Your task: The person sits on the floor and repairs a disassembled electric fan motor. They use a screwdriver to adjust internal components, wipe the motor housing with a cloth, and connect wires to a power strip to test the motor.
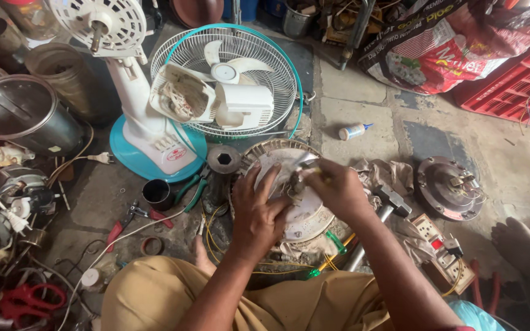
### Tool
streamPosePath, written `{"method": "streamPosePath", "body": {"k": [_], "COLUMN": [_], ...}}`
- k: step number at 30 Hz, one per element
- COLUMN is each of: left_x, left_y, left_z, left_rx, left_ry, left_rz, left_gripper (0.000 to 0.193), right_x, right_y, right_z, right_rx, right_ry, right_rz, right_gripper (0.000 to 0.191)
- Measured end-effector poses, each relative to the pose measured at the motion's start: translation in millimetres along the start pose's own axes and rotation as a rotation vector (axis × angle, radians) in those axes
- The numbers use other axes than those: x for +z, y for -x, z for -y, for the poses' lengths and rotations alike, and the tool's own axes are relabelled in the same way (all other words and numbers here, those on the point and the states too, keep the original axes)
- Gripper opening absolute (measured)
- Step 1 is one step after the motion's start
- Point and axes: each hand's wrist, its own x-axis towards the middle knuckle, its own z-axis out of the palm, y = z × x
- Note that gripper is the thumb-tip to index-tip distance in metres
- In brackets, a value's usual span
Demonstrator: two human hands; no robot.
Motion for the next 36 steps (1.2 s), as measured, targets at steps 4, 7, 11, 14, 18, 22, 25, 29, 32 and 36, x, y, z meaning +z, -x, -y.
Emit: {"method": "streamPosePath", "body": {"k": [4, 7, 11, 14, 18, 22, 25, 29, 32, 36], "left_x": [-1.0, -2.4, -5.6, -7.5, -7.9, -6.9, -7.5, -6.6, -5.7, -3.5], "left_y": [-5.5, -7.5, -9.0, -9.4, -10.5, -12.1, -13.1, -13.9, -13.2, -13.9], "left_z": [0.1, 0.8, 3.0, 3.3, 4.8, 8.4, 10.8, 9.2, 7.4, 6.9], "left_rx": [0.007, -0.008, -0.015, -0.029, -0.019, -0.010, -0.008, -0.007, 0.012, 0.024], "left_ry": [-0.010, -0.032, -0.014, 0.010, 0.023, 0.006, 0.045, 0.101, 0.097, 0.053], "left_rz": [-0.022, -0.013, -0.031, -0.012, 0.027, 0.055, 0.062, 0.040, 0.025, 0.011], "left_gripper": [0.015, 0.015, 0.014, 0.012, 0.008, 0.007, 0.005, 0.005, 0.009, 0.011], "right_x": [4.6, 17.2, 34.2, 41.1, 38.2, 28.0, 25.4, 29.9, 30.4, 23.9], "right_y": [23.6, 49.8, 71.2, 76.4, 74.3, 67.0, 63.2, 60.0, 55.2, 53.3], "right_z": [-16.7, -22.6, -14.6, -2.0, 9.9, 12.9, 12.2, 6.8, -1.6, -12.1], "right_rx": [0.119, -0.117, -0.296, -0.279, -0.376, -0.654, -0.664, -0.088, 0.467, 0.610], "right_ry": [-0.320, 0.042, 0.175, 0.200, 0.342, 0.578, 0.592, 0.203, -0.143, -0.709], "right_rz": [-0.167, -0.337, -0.331, -0.331, -0.333, -0.297, -0.248, -0.143, -0.072, 0.120], "right_gripper": [0.020, 0.015, 0.018, 0.022, 0.025, 0.021, 0.014, 0.013, 0.015, 0.023]}}
